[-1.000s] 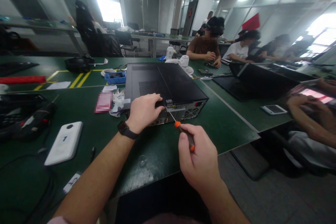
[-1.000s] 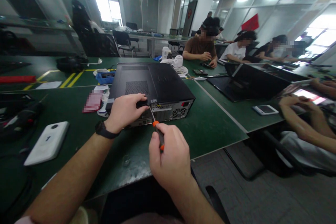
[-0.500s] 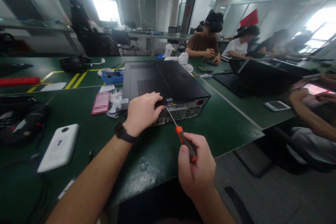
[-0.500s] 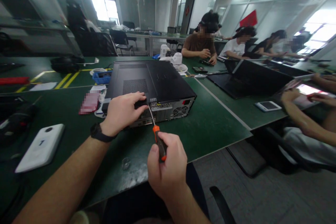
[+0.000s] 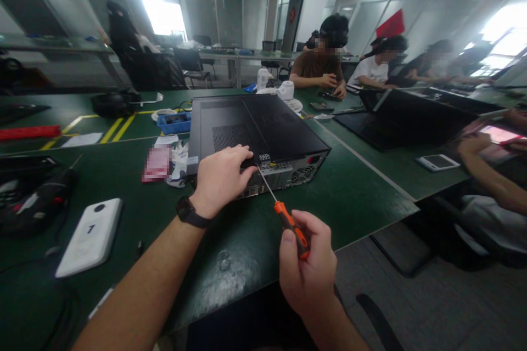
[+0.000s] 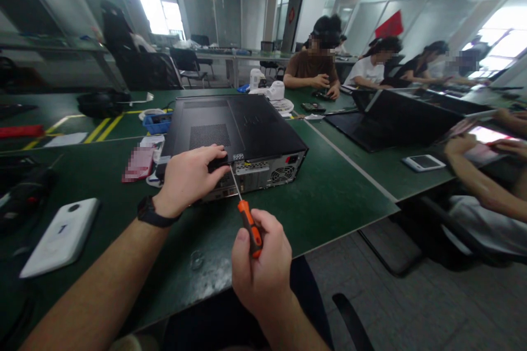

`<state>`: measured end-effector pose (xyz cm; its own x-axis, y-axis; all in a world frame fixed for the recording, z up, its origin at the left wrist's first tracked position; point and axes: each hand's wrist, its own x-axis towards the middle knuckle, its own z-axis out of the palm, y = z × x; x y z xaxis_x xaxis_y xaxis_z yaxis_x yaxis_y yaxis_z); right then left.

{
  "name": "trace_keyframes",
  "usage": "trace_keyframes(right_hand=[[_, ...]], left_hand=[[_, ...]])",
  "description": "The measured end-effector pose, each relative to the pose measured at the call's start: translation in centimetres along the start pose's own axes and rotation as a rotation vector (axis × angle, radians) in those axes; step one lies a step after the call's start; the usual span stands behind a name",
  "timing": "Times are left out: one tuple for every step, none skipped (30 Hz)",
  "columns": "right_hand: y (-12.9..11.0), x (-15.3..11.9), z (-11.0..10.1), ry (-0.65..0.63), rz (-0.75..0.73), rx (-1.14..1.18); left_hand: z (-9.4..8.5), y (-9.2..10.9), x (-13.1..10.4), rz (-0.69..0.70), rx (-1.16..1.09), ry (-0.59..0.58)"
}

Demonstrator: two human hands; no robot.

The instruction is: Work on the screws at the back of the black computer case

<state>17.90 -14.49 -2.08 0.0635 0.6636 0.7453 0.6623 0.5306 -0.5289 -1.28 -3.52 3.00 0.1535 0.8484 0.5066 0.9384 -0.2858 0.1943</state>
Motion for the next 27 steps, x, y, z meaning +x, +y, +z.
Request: trace_keyframes(right_hand=[[-0.06, 0.05, -0.02, 0.008, -0.004, 0.001], [-0.08, 0.12, -0.05, 0.014, -0.012, 0.000], [-0.05, 0.19, -0.08, 0.016, -0.022, -0.003], [0.03, 0.25, -0.11, 0.013, -0.031, -0.007], [0.16, 0.28, -0.15, 0.010, -0.034, -0.011], [0.31, 0.28, -0.20, 0.002, -0.029, -0.011], [0.47, 0.24, -0.25, -0.007, -0.013, -0.007], [0.62, 0.17, -0.30, -0.014, 0.010, -0.001], [0.72, 0.08, -0.34, -0.021, 0.038, 0.009], [0.77, -0.02, -0.38, -0.029, 0.062, 0.026], [0.76, -0.11, -0.40, -0.040, 0.080, 0.047], [0.69, -0.18, -0.41, -0.048, 0.088, 0.070], [0.59, -0.23, -0.40, -0.050, 0.088, 0.088], [0.45, -0.25, -0.38, -0.049, 0.082, 0.101], [0.32, -0.24, -0.35, -0.045, 0.074, 0.107], [0.19, -0.21, -0.32, -0.039, 0.066, 0.105], [0.11, -0.17, -0.29, -0.030, 0.059, 0.096], [0.06, -0.12, -0.26, -0.021, 0.053, 0.081], [0.06, -0.07, -0.24, -0.009, 0.048, 0.063], [0.10, -0.01, -0.24, 0.004, 0.044, 0.045], [0.17, 0.04, -0.24, 0.011, 0.045, 0.031], [0.25, 0.10, -0.26, 0.008, 0.050, 0.023], [0.33, 0.17, -0.29, 0.000, 0.058, 0.023], [0.40, 0.23, -0.33, -0.012, 0.067, 0.029], [0.44, 0.29, -0.36, -0.024, 0.073, 0.039], [0.45, 0.33, -0.39, -0.035, 0.077, 0.051], [0.44, 0.36, -0.40, -0.037, 0.077, 0.062]], left_hand=[[0.00, -0.01, 0.01, -0.001, 0.002, -0.001], [0.01, -0.02, 0.01, -0.003, 0.003, -0.005], [0.01, -0.02, 0.01, -0.006, 0.004, -0.007], [0.02, -0.03, 0.01, -0.009, 0.005, -0.009], [0.03, -0.03, 0.00, -0.011, 0.007, -0.009], [0.05, -0.03, 0.00, -0.011, 0.008, -0.009], [0.06, -0.02, 0.00, -0.010, 0.007, -0.008], [0.07, -0.02, 0.00, -0.007, 0.005, -0.008], [0.08, -0.01, 0.00, -0.006, 0.003, -0.008], [0.08, 0.01, 0.00, -0.006, 0.001, -0.009], [0.08, 0.02, 0.00, -0.009, 0.002, -0.009], [0.07, 0.03, 0.00, -0.012, 0.004, -0.011], [0.05, 0.05, 0.00, -0.015, 0.007, -0.011], [0.03, 0.06, -0.01, -0.016, 0.010, -0.012], [0.01, 0.07, -0.03, -0.015, 0.012, -0.010], [0.00, 0.07, -0.04, -0.012, 0.013, -0.008], [0.00, 0.08, -0.06, -0.009, 0.012, -0.004], [0.00, 0.08, -0.07, -0.007, 0.011, -0.001], [0.01, 0.07, -0.07, -0.005, 0.010, 0.000], [0.03, 0.07, -0.07, -0.005, 0.008, 0.001], [0.05, 0.06, -0.06, -0.007, 0.005, 0.001], [0.07, 0.06, -0.04, -0.007, 0.003, -0.001], [0.08, 0.06, -0.03, -0.008, 0.001, -0.003], [0.08, 0.07, -0.01, -0.009, -0.001, -0.004], [0.07, 0.08, 0.00, -0.010, -0.001, -0.005], [0.06, 0.09, 0.01, -0.012, -0.001, -0.007], [0.04, 0.10, 0.00, -0.014, -0.001, -0.008]])
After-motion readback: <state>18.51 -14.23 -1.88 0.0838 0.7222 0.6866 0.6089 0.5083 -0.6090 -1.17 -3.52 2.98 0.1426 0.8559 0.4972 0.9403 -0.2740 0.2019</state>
